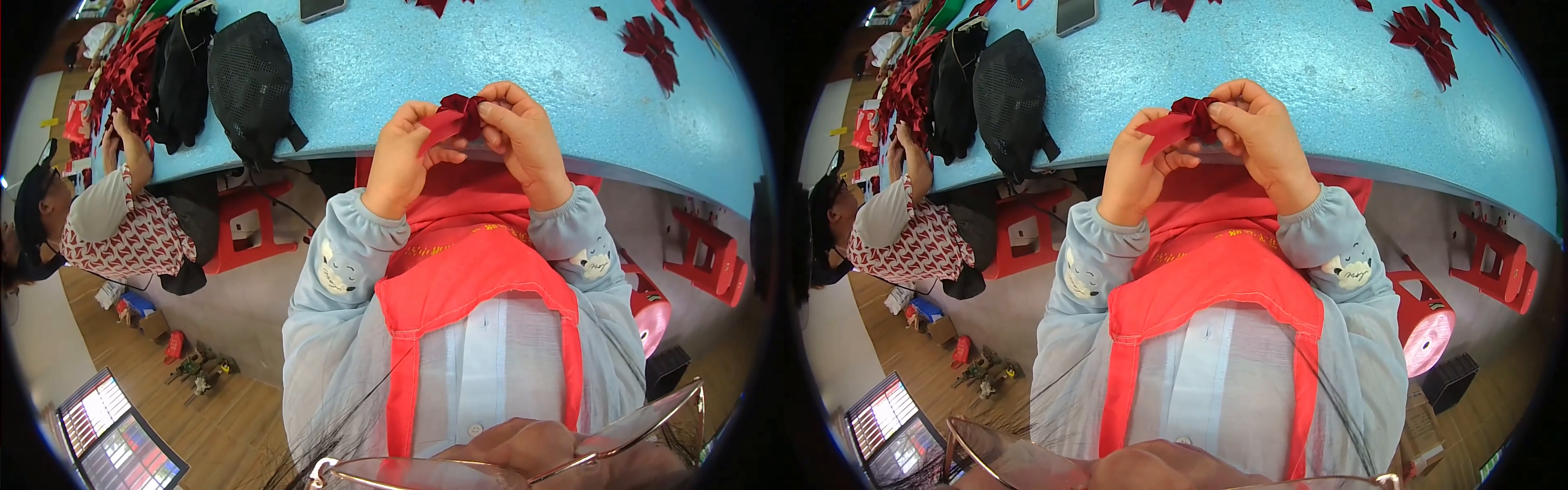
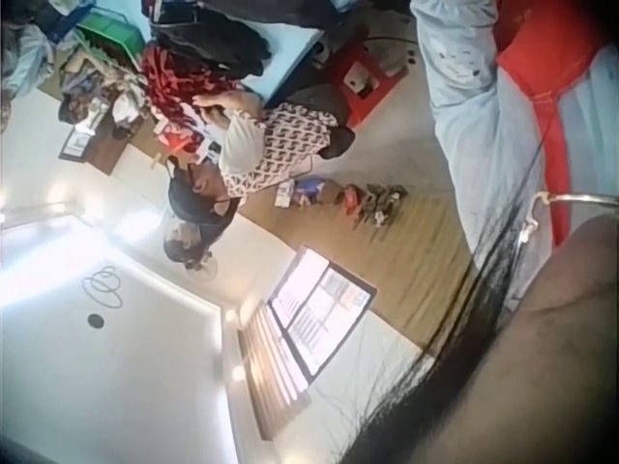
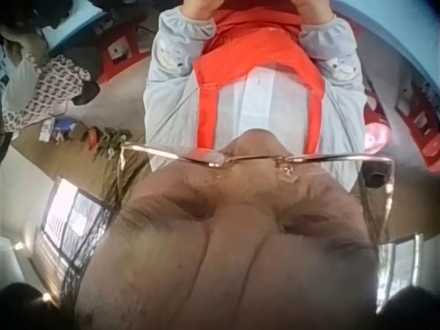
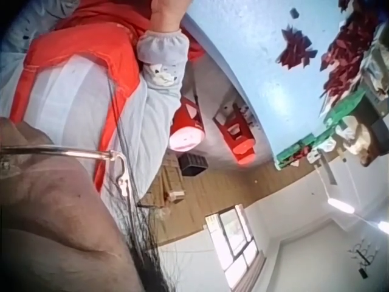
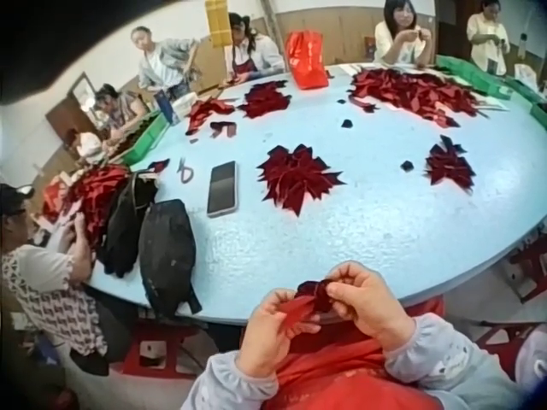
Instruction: Assembling decorative red bows from fabric ribbon strips.
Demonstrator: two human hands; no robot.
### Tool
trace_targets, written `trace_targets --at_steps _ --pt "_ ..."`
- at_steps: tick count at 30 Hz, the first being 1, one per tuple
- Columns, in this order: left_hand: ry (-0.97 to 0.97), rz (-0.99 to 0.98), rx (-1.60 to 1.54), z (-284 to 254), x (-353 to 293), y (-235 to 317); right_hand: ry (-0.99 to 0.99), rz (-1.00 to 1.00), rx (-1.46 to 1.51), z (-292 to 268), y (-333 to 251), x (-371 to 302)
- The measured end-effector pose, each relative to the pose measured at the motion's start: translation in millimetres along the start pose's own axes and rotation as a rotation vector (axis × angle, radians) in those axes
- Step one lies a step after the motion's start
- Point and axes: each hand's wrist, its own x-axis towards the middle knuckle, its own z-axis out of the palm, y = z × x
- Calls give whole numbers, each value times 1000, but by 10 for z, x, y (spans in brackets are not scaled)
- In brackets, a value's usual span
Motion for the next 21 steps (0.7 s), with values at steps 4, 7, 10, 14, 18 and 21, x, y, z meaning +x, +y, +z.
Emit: trace_targets --at_steps 4,7,10,14,18,21 --pt "-9 503 655 46 -14 51 17 24 -3 34 -70 -24" --pt "-105 728 1011 22 -14 171 18 44 -10 37 -92 -15" --pt "-275 735 1133 -22 8 240 -1 50 -15 47 -126 -24" --pt "-237 755 992 -72 33 198 -37 53 -26 65 -156 -33" --pt "-337 773 1146 52 -1 314 -35 70 -30 53 -158 1" --pt "-365 873 1255 -10 38 336 -42 87 -6 51 -188 19"
